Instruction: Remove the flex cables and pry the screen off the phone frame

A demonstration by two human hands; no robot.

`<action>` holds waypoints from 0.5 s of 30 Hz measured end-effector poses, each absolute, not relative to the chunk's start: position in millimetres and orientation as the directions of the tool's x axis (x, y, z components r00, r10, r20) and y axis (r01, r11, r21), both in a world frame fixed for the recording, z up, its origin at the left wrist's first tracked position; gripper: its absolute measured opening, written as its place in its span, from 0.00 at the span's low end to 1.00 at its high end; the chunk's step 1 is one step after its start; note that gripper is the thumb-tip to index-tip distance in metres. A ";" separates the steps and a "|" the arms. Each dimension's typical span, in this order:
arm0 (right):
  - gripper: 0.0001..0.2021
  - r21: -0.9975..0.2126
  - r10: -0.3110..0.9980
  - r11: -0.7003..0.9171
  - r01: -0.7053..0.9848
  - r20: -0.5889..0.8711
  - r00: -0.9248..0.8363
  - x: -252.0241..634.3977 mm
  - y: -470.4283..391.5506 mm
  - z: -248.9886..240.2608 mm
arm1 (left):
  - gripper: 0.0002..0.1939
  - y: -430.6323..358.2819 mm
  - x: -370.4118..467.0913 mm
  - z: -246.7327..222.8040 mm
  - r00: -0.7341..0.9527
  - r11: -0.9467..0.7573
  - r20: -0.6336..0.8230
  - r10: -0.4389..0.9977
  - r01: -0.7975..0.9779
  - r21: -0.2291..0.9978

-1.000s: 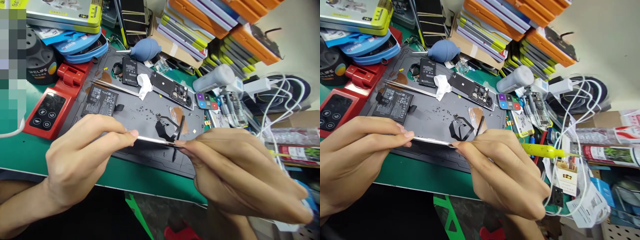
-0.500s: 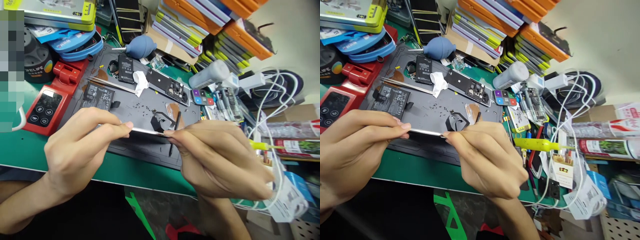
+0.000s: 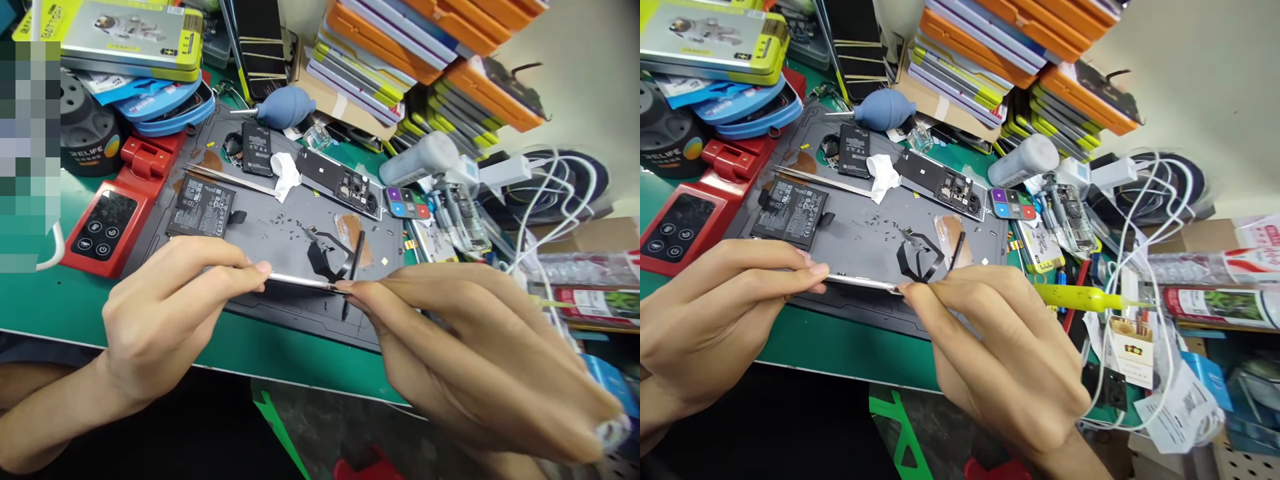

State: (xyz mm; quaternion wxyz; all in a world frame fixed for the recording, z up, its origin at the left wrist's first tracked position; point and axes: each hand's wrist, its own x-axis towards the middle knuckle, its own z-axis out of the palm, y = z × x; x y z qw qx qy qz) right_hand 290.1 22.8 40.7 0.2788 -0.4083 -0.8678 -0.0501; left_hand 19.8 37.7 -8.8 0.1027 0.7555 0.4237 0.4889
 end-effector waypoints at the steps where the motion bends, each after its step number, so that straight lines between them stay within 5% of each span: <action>1: 0.27 -0.183 0.697 0.654 0.734 0.525 -0.489 289.6 23.0 37.3 | 0.13 38.0 20.0 -8.3 0.162 -0.616 0.648 0.744 0.539 0.574; 8: 0.28 -0.213 0.673 0.668 0.713 0.581 -0.458 289.1 30.3 29.0 | 0.11 40.9 20.3 -8.7 0.188 -0.650 0.666 0.722 0.517 0.558; 15: 0.18 -0.022 0.517 0.731 0.683 0.671 -0.532 283.8 42.2 28.5 | 0.11 40.7 20.0 -8.3 0.182 -0.638 0.667 0.723 0.547 0.542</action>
